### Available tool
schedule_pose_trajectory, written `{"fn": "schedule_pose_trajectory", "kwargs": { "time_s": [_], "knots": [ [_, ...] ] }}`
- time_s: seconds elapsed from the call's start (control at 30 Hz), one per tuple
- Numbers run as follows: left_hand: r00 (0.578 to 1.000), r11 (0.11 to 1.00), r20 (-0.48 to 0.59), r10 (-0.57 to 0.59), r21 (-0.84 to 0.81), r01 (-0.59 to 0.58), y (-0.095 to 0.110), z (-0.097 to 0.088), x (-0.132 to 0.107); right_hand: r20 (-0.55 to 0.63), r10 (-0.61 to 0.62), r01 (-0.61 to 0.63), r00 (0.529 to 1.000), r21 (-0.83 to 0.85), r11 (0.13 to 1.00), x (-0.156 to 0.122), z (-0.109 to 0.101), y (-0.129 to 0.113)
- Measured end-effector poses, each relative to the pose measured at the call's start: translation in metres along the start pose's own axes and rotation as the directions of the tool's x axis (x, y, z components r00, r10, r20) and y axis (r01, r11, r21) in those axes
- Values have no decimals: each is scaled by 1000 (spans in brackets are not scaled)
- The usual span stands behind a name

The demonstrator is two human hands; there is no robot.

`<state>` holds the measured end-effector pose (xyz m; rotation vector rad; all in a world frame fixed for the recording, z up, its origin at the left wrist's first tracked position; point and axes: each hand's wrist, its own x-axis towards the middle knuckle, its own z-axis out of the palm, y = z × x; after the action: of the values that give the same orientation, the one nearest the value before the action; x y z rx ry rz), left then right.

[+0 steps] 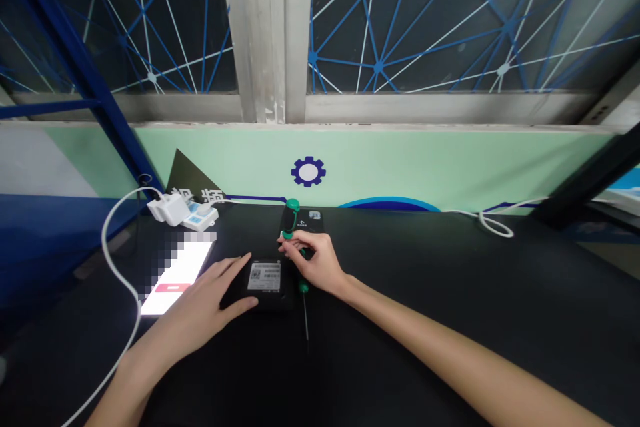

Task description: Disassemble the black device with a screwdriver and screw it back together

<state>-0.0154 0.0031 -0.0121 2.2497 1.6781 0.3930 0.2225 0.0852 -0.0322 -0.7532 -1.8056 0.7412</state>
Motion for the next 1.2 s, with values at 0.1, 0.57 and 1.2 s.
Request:
{"fn": "schedule_pose_trajectory", "kwargs": {
  "time_s": [0.1, 0.57, 1.2],
  "knots": [
    [1000, 1000, -2, 6, -3, -6, 1, 0, 0, 0, 16, -16, 1000, 2, 1000, 0, 0, 0],
    [1000, 1000, -13, 1, -2, -1, 0, 1, 0, -49, 20, -23, 999, -53, 998, 2, 2, -1],
    [1000, 1000, -8, 1, -28, -1, 1, -1, -1, -19, 70, -69, 997, 54, 996, 2, 1, -3]
  ]
}}
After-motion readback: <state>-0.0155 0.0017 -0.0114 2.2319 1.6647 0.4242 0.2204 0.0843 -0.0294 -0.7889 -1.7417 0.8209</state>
